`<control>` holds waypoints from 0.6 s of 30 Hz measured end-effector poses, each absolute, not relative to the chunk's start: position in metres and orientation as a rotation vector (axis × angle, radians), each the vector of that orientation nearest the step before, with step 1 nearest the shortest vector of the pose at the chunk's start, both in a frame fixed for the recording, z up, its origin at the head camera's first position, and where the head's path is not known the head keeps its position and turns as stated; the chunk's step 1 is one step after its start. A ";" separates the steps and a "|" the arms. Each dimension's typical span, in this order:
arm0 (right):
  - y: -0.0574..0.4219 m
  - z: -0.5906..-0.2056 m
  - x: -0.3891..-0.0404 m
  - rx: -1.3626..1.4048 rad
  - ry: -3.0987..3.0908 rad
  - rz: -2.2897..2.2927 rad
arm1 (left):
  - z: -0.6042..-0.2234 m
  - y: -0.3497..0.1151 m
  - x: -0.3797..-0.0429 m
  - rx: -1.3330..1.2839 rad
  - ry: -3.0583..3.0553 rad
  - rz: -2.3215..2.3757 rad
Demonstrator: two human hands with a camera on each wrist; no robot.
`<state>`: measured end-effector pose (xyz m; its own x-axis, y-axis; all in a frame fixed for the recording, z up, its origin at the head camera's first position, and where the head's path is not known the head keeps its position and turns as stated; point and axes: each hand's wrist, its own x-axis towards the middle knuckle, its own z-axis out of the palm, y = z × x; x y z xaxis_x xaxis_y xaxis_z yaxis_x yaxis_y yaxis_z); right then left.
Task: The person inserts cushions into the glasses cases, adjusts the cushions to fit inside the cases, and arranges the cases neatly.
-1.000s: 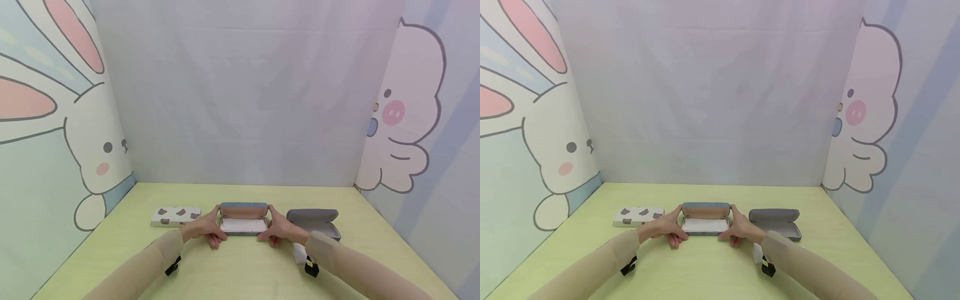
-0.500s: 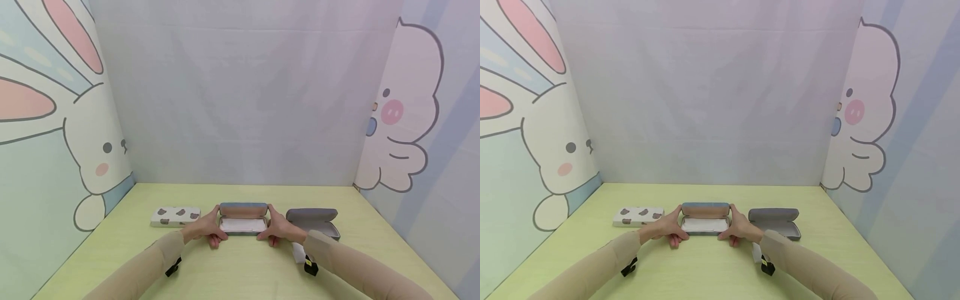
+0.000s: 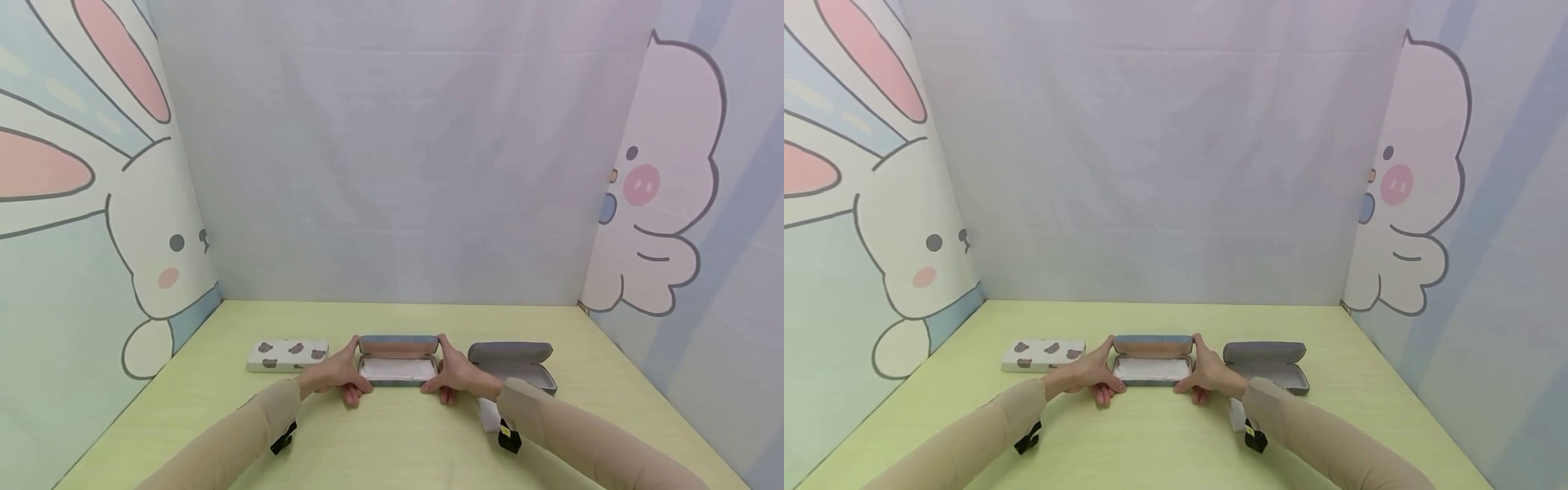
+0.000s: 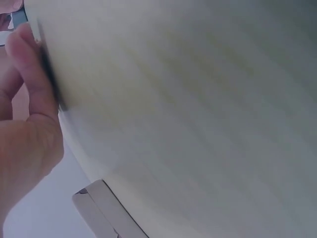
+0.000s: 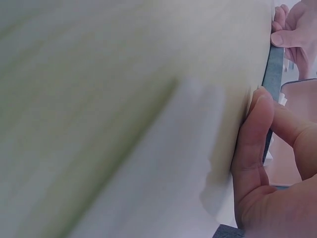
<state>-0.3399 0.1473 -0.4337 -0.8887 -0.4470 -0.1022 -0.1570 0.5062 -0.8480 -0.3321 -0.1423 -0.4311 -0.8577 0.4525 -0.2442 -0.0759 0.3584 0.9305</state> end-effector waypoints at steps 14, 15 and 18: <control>0.147 -0.434 -0.341 -0.539 2.444 -1.335 | -0.430 -0.141 -0.331 0.339 2.146 1.529; 0.147 -0.434 -0.341 -0.539 2.447 -1.334 | -0.430 -0.141 -0.331 0.340 2.145 1.530; 0.146 -0.434 -0.341 -0.538 2.452 -1.334 | -0.430 -0.141 -0.330 0.346 2.144 1.531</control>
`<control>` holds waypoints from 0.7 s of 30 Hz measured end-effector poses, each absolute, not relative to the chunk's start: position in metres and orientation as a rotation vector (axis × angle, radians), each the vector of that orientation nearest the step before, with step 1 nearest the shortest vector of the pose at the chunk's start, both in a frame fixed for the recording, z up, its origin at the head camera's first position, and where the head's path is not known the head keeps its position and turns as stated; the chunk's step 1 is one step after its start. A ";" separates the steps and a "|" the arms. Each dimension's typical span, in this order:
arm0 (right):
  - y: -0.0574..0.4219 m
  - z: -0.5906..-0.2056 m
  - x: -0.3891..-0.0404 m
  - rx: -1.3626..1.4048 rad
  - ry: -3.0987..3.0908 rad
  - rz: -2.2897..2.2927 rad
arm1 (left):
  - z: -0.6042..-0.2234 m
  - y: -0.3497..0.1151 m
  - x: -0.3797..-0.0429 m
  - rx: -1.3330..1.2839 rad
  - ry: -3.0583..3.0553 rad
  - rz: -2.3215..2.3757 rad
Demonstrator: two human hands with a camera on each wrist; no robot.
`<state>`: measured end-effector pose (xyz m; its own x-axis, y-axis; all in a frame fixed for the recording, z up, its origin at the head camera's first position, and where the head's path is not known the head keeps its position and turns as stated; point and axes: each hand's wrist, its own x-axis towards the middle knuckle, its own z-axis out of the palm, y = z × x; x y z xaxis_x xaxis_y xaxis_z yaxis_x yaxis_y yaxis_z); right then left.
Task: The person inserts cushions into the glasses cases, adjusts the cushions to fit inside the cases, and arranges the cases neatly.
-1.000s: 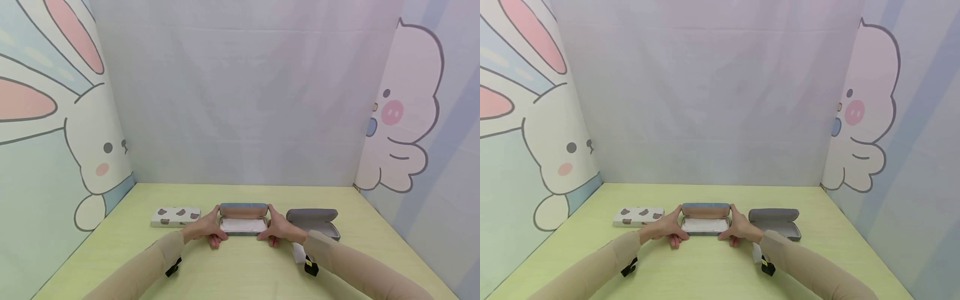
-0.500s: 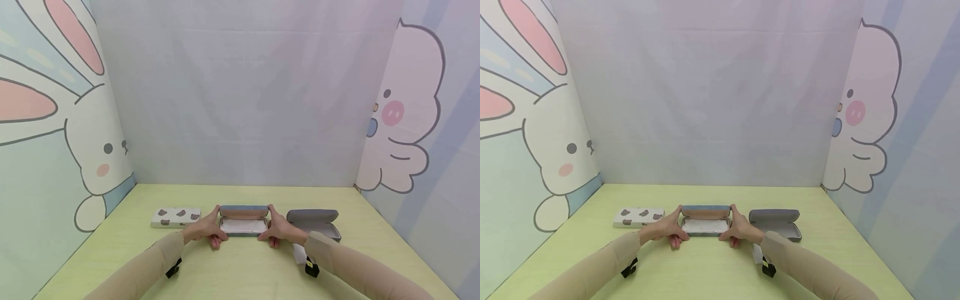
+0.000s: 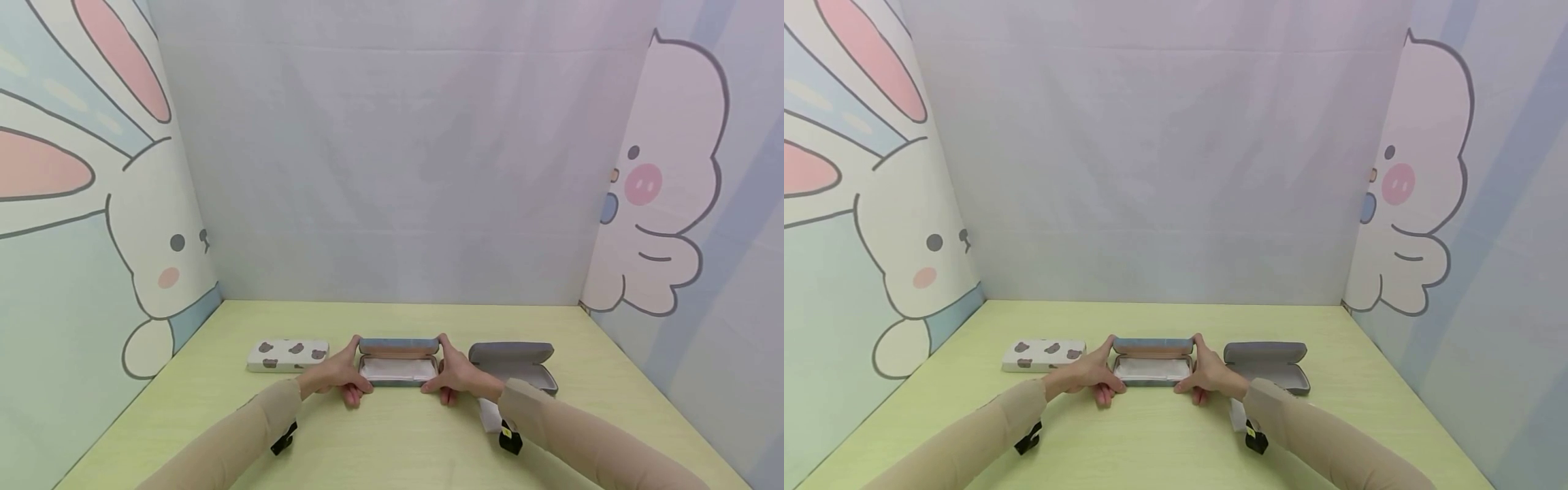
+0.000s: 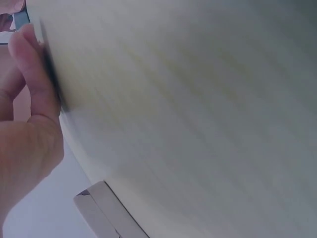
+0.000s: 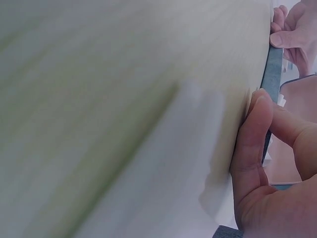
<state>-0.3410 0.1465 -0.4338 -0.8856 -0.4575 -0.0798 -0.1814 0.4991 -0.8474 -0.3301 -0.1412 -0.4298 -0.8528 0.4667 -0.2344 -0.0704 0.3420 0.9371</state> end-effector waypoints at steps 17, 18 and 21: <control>0.147 -0.437 -0.342 -0.568 2.471 -1.339 | -0.429 -0.139 -0.329 0.367 2.160 1.532; 0.147 -0.437 -0.342 -0.568 2.472 -1.339 | -0.429 -0.139 -0.329 0.369 2.159 1.533; 0.147 -0.436 -0.341 -0.569 2.475 -1.338 | -0.429 -0.139 -0.329 0.371 2.154 1.540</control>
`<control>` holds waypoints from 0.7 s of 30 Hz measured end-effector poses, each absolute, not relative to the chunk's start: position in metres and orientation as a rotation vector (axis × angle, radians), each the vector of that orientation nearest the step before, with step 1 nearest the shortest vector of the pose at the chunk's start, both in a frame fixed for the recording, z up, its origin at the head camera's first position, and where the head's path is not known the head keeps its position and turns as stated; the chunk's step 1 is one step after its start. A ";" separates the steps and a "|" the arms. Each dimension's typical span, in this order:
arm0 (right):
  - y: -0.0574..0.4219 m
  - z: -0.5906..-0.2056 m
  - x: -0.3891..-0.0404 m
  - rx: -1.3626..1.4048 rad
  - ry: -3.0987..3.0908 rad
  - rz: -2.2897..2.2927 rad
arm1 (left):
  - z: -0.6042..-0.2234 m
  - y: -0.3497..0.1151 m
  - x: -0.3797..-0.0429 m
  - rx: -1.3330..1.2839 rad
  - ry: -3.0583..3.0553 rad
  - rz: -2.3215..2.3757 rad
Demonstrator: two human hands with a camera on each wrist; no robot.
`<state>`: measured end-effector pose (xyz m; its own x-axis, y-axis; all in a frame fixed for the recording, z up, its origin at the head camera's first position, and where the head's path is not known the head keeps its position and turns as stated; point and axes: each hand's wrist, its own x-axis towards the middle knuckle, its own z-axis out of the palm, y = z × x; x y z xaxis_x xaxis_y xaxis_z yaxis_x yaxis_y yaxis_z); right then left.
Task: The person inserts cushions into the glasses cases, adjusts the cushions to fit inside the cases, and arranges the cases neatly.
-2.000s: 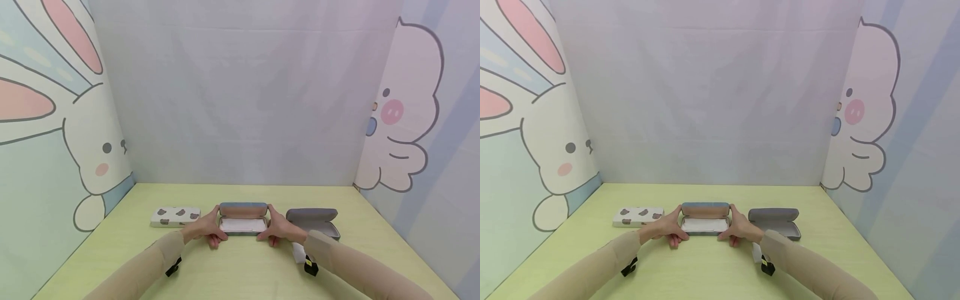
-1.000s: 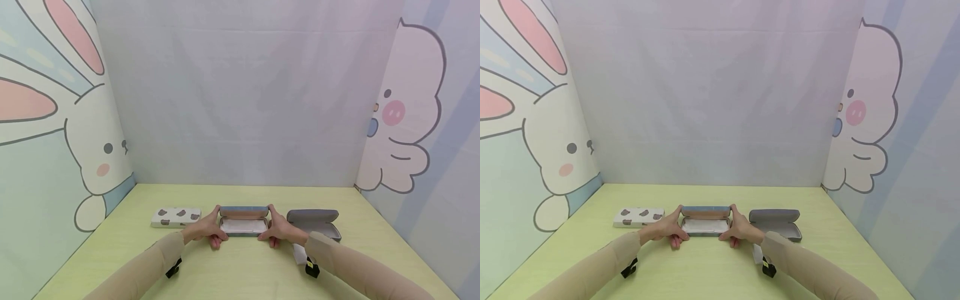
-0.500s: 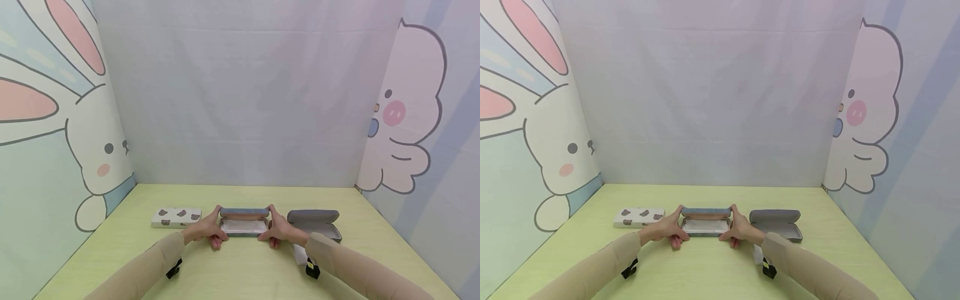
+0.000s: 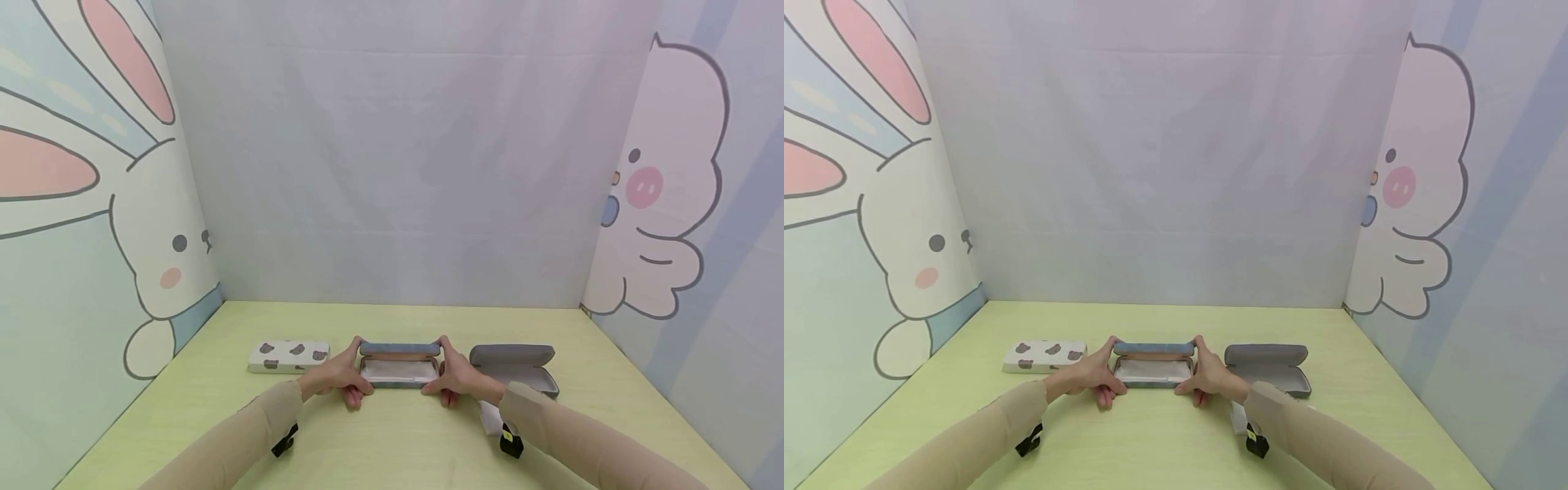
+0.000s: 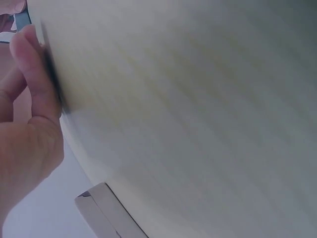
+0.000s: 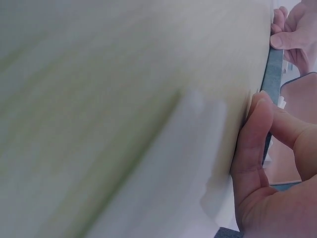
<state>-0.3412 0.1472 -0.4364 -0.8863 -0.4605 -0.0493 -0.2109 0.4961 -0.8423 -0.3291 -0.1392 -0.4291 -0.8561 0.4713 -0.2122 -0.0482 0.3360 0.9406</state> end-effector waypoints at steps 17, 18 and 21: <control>0.147 -0.436 -0.340 -0.582 2.478 -1.342 | -0.429 -0.141 -0.328 0.377 2.158 1.534; 0.147 -0.436 -0.340 -0.583 2.480 -1.341 | -0.429 -0.141 -0.328 0.380 2.158 1.535; 0.147 -0.436 -0.340 -0.585 2.482 -1.339 | -0.429 -0.141 -0.328 0.385 2.157 1.537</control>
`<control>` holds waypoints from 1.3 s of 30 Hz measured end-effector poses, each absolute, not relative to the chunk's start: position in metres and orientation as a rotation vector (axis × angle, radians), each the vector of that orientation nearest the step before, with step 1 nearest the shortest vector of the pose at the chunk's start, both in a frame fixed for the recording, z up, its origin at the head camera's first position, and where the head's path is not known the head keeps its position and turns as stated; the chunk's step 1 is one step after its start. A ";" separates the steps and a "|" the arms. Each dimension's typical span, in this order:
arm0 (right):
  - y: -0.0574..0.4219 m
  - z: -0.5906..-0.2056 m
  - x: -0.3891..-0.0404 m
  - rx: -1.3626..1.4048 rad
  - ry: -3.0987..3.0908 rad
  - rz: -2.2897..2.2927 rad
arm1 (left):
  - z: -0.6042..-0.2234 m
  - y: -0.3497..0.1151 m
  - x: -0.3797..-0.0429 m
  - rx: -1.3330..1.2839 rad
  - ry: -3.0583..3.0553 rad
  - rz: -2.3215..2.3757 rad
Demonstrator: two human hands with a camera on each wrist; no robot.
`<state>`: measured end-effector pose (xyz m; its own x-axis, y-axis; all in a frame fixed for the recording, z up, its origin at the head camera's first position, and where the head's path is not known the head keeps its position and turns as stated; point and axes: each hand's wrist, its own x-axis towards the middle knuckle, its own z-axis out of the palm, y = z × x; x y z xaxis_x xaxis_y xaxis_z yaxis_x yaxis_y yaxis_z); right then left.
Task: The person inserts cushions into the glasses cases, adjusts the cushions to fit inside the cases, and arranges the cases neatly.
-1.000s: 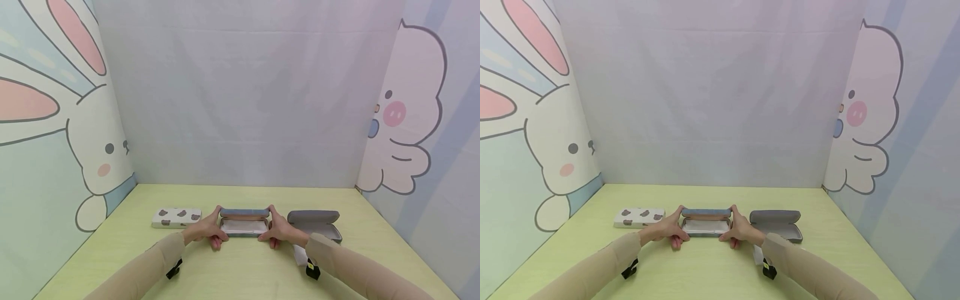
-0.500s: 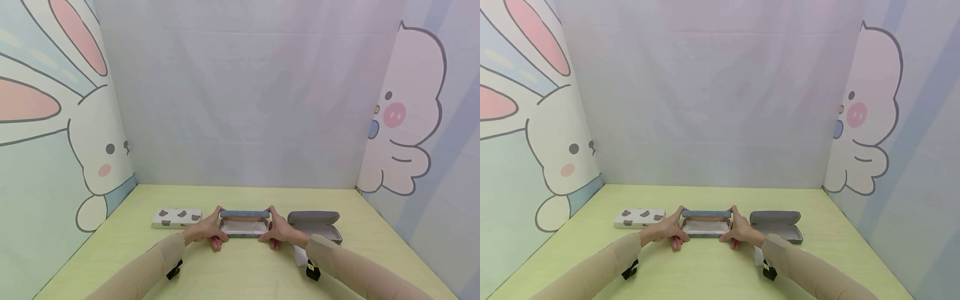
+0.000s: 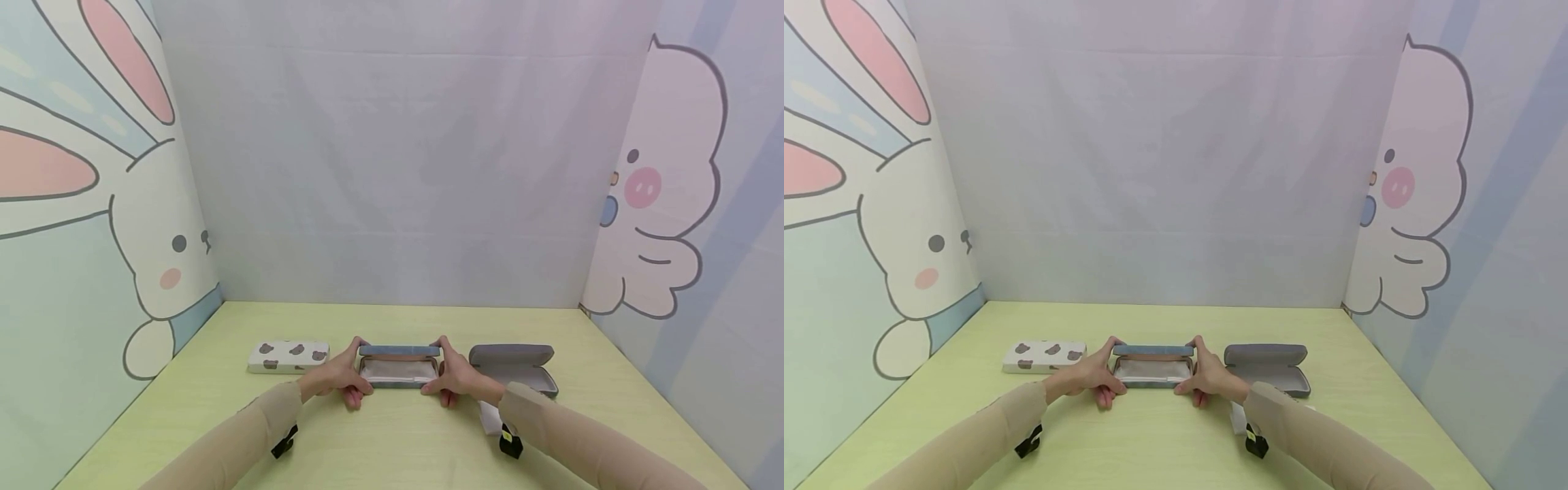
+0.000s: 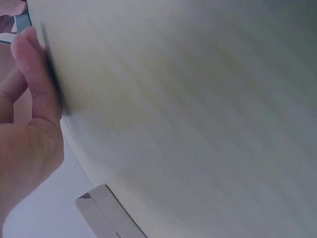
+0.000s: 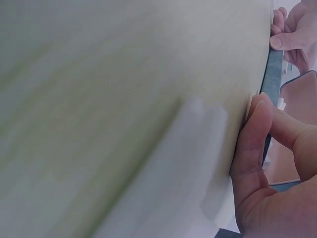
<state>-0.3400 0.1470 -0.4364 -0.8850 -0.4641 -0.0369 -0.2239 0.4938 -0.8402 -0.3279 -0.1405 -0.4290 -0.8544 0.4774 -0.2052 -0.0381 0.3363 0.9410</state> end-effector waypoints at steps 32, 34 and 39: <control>0.147 -0.436 -0.337 -0.614 2.496 -1.332 | -0.430 -0.142 -0.327 0.412 2.181 1.523; 0.147 -0.436 -0.337 -0.615 2.496 -1.334 | -0.430 -0.142 -0.327 0.415 2.182 1.523; 0.147 -0.436 -0.337 -0.618 2.497 -1.334 | -0.431 -0.142 -0.327 0.418 2.183 1.520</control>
<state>-0.3368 0.1470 -0.4358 -0.8807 -0.4734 -0.0146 -0.2510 0.4926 -0.8333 -0.3275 -0.1417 -0.4309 -0.8549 0.4845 -0.1854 -0.0058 0.3484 0.9373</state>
